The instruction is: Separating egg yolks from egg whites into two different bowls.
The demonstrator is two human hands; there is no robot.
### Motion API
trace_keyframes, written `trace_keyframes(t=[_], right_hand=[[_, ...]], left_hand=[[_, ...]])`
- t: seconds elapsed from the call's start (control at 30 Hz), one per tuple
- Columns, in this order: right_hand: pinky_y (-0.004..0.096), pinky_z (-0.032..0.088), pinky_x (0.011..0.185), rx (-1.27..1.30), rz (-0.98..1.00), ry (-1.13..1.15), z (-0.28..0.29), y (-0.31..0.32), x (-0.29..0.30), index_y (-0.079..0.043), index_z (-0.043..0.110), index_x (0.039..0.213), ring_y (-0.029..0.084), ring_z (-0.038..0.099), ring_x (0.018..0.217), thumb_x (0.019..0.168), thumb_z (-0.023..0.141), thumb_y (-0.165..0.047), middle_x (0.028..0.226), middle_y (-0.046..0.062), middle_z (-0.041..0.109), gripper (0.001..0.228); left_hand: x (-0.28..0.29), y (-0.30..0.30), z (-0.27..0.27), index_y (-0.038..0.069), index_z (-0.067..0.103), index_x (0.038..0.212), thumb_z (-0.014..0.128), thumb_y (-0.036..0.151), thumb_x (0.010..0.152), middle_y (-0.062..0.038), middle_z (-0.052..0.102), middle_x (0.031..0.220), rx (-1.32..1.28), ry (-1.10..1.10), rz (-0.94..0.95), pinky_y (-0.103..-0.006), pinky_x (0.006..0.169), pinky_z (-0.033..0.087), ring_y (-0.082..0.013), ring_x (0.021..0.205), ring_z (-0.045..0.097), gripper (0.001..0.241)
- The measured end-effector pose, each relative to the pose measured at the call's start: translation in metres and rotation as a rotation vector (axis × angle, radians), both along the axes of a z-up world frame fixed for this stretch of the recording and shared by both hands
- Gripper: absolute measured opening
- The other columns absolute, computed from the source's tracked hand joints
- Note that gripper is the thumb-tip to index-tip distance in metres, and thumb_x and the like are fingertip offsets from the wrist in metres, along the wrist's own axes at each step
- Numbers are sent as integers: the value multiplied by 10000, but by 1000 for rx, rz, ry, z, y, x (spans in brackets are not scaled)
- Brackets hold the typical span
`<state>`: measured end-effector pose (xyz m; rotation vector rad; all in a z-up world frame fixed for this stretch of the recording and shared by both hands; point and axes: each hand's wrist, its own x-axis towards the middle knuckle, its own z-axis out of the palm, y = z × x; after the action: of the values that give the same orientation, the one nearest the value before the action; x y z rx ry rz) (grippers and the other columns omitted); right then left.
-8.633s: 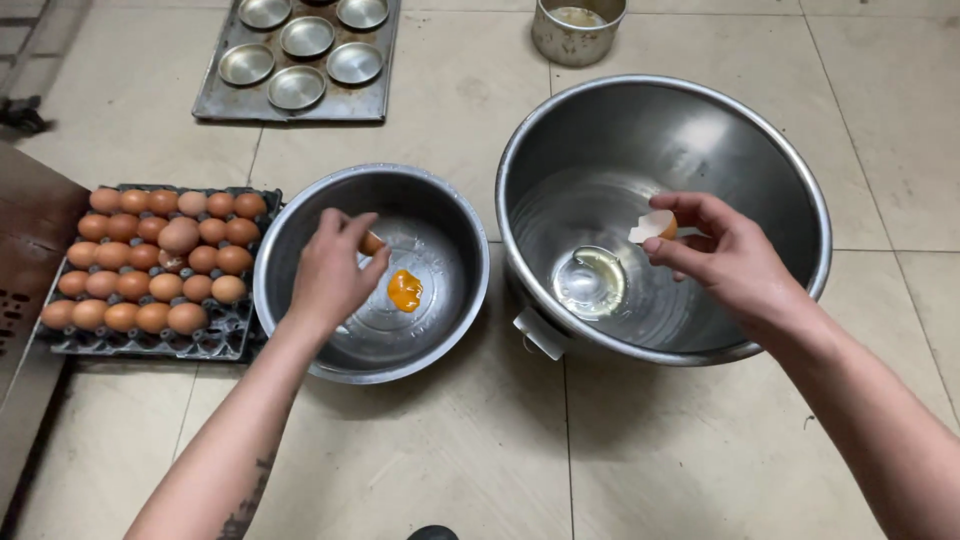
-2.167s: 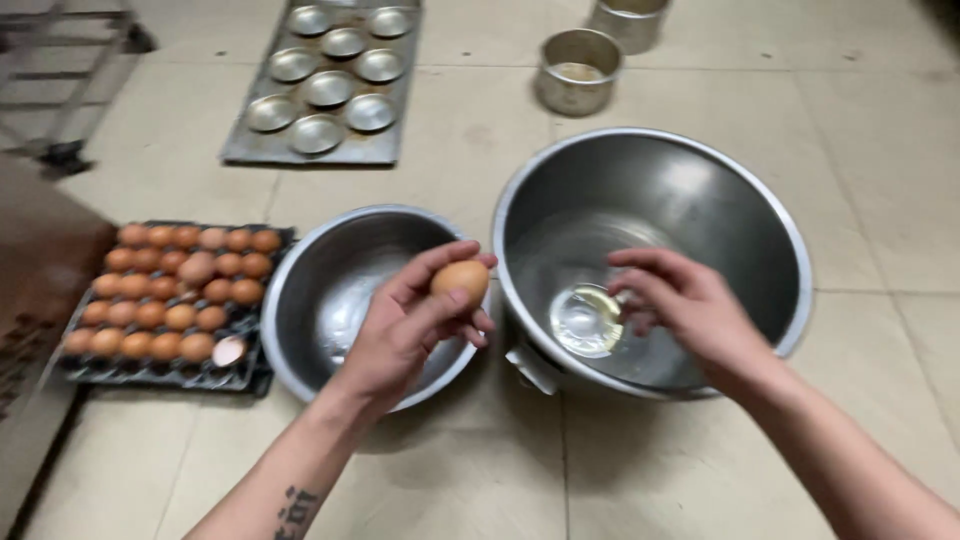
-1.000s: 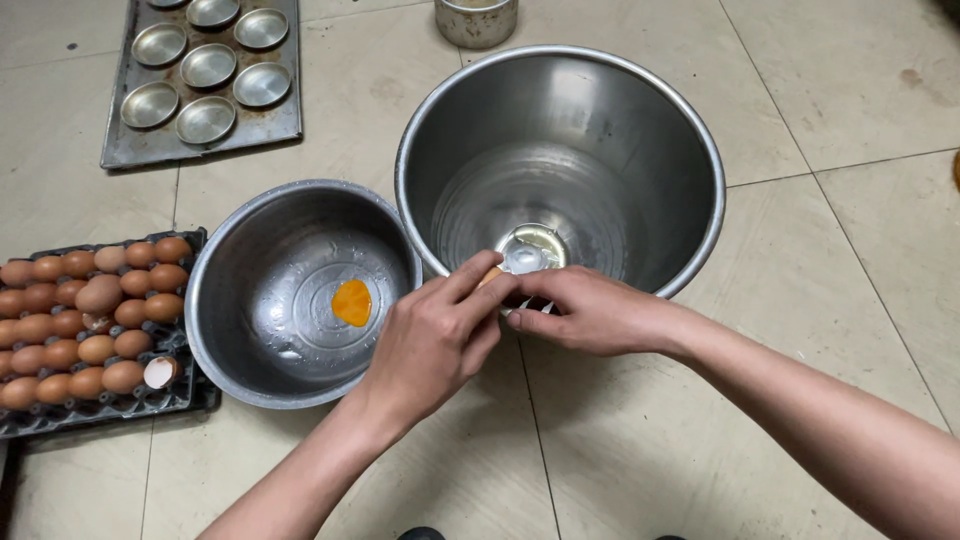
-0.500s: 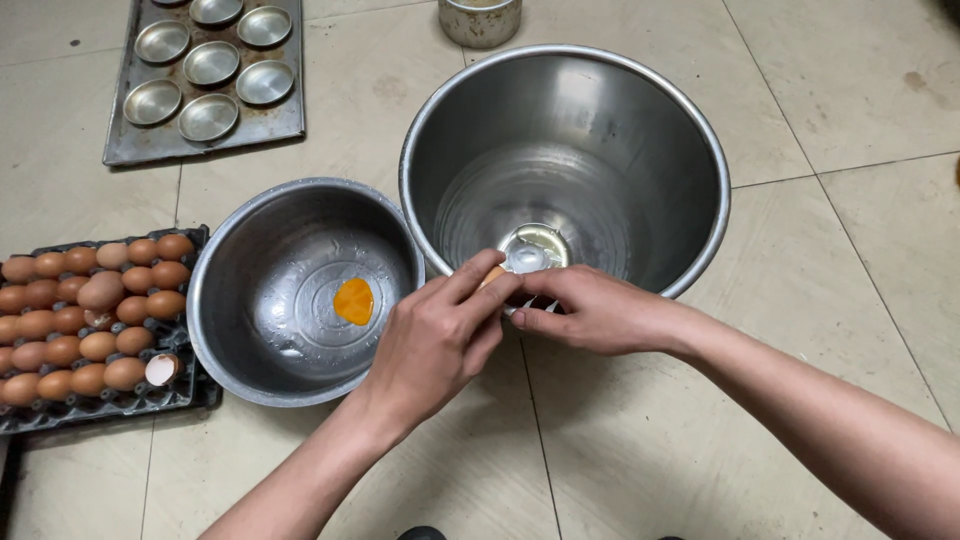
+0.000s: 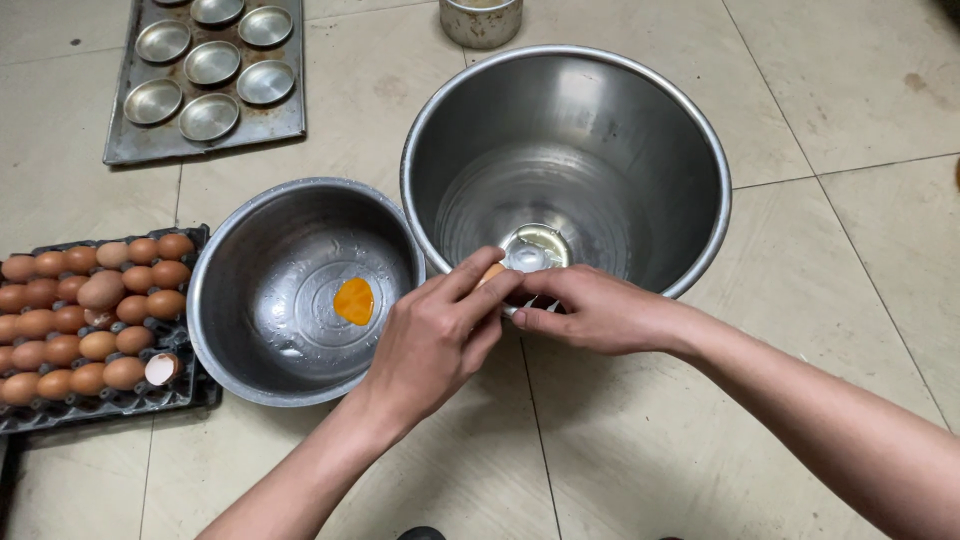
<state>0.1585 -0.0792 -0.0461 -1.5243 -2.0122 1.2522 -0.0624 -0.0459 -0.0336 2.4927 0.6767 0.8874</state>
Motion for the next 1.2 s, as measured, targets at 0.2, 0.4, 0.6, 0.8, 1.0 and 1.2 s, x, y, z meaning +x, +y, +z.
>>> trace_keyframes(t=[0.2, 0.4, 0.6, 0.8, 1.0, 1.2], right_hand=[[402, 539, 936, -42, -16, 3, 4, 0, -2, -93, 645, 1300, 267, 719, 1118, 961, 609, -322, 1185, 111, 758, 411], [401, 526, 961, -21, -3, 13, 7, -1, -3, -89, 652, 1308, 267, 708, 1145, 971, 593, -305, 1218, 113, 756, 405], [407, 522, 973, -15, -14, 19, 4, -1, -2, -90, 635, 1331, 272, 701, 1166, 965, 608, -321, 1239, 121, 741, 434], [336, 590, 923, 52, -245, 119, 1, 2, 0, -103, 634, 1343, 185, 752, 1066, 920, 675, -250, 1211, 76, 764, 450], [296, 589, 965, 144, -224, 602, 27, 6, 2, -40, 520, 1450, 135, 679, 1147, 976, 667, -119, 1321, 84, 663, 502], [297, 595, 883, 115, -398, 639, 22, 9, 14, -10, 573, 1434, 131, 696, 1036, 970, 680, -121, 1238, 84, 712, 489]], left_hand=[[0, -1, 0, 92, 661, 1239, 736, 58, 852, -116, 661, 1325, 24, 2, 3, -434, 815, 589, -325, 994, 724, 396], [-1, -2, 8, 104, 663, 1251, 737, 72, 869, -128, 649, 1348, 46, -35, 12, -417, 818, 591, -319, 996, 726, 390], [-3, -2, -6, 102, 670, 1249, 755, 80, 824, -136, 652, 1338, 25, 76, 34, -445, 801, 578, -328, 939, 716, 434], [-4, 15, 0, 111, 658, 1314, 708, 76, 947, -143, 678, 1359, -103, -205, 33, -317, 783, 644, -207, 934, 789, 373], [17, 70, -3, 37, 519, 1481, 611, 244, 984, -153, 726, 1074, -1475, -285, -167, -293, 600, 614, -180, 679, 734, 546], [45, 72, 3, 101, 411, 1523, 554, 332, 985, -81, 745, 1030, -1247, -218, -130, -287, 563, 605, -134, 685, 728, 603]])
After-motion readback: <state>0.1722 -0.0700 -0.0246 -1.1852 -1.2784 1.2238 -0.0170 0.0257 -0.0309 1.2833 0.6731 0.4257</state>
